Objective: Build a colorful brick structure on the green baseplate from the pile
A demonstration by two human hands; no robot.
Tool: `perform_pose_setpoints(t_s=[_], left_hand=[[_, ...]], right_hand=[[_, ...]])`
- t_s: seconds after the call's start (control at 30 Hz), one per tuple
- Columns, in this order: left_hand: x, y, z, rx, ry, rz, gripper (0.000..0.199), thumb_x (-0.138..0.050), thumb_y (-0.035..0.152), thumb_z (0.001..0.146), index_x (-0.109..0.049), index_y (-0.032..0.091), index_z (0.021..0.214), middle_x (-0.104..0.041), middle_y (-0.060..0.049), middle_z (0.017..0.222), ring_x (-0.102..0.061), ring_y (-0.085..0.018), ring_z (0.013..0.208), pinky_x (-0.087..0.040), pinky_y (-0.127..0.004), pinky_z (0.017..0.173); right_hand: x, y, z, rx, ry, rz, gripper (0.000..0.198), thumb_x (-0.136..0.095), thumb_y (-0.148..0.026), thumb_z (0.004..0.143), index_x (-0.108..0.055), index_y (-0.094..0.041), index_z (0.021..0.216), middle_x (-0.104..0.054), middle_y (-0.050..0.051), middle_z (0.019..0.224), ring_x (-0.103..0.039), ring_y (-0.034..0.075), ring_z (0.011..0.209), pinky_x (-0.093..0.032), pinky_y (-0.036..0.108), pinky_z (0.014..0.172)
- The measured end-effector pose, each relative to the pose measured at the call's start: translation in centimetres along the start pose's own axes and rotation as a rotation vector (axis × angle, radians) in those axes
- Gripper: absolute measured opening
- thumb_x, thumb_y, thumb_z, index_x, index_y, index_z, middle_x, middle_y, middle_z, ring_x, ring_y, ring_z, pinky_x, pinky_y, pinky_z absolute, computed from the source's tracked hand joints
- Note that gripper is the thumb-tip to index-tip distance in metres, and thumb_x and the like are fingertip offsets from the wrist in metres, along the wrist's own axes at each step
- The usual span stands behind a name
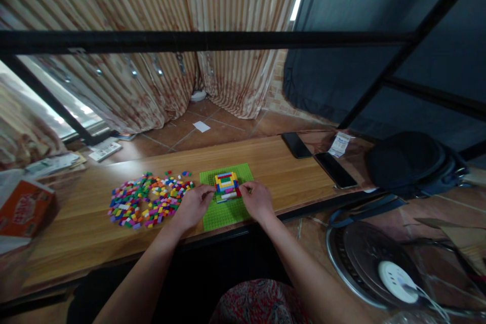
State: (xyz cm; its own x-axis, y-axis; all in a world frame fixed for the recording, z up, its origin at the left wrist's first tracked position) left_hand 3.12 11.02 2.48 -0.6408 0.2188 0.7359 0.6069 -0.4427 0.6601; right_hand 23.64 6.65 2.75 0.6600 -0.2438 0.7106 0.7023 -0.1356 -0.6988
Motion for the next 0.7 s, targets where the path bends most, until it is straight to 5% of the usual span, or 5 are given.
perform_pose_setpoints(t_s=[0.37,0.7], left_hand=[[2.1,-0.1,0.1,0.045,0.018,0.077,0.026,-0.046,0.019,0.088,-0.071,0.019,0.092,-0.073,-0.005,0.087,-0.065,-0.015,0.076,-0.047,-0.024,0.072],[10.5,-4.3,-1.9,0.366,0.564,0.005,0.028,-0.049,0.023,0.084,-0.072,0.013,0.097,-0.074,-0.009,0.091,-0.067,-0.018,0.08,-0.05,-0.028,0.076]], right_hand=[[0.2,-0.6,-0.7,0.099,0.097,0.135,0.027,-0.052,-0.038,0.084,-0.071,-0.019,0.077,-0.069,0.005,0.081,-0.061,0.019,0.076,-0.045,0.031,0.07],[-3.3,-5.3,-2.9,0.418,-0.083,0.072,0.018,-0.052,-0.026,0.088,-0.069,-0.022,0.086,-0.068,0.005,0.087,-0.061,0.02,0.087,-0.046,0.035,0.081]])
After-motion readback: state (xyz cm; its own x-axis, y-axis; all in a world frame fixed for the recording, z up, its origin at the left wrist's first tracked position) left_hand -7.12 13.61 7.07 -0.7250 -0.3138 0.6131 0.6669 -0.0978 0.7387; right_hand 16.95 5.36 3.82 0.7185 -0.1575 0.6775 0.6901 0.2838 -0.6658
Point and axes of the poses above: each hand's wrist, its own z-axis towards the middle knuckle, its own x-axis out of the back of the hand, y = z × x, the point moved 1 cm from there along z, towards the middle knuckle
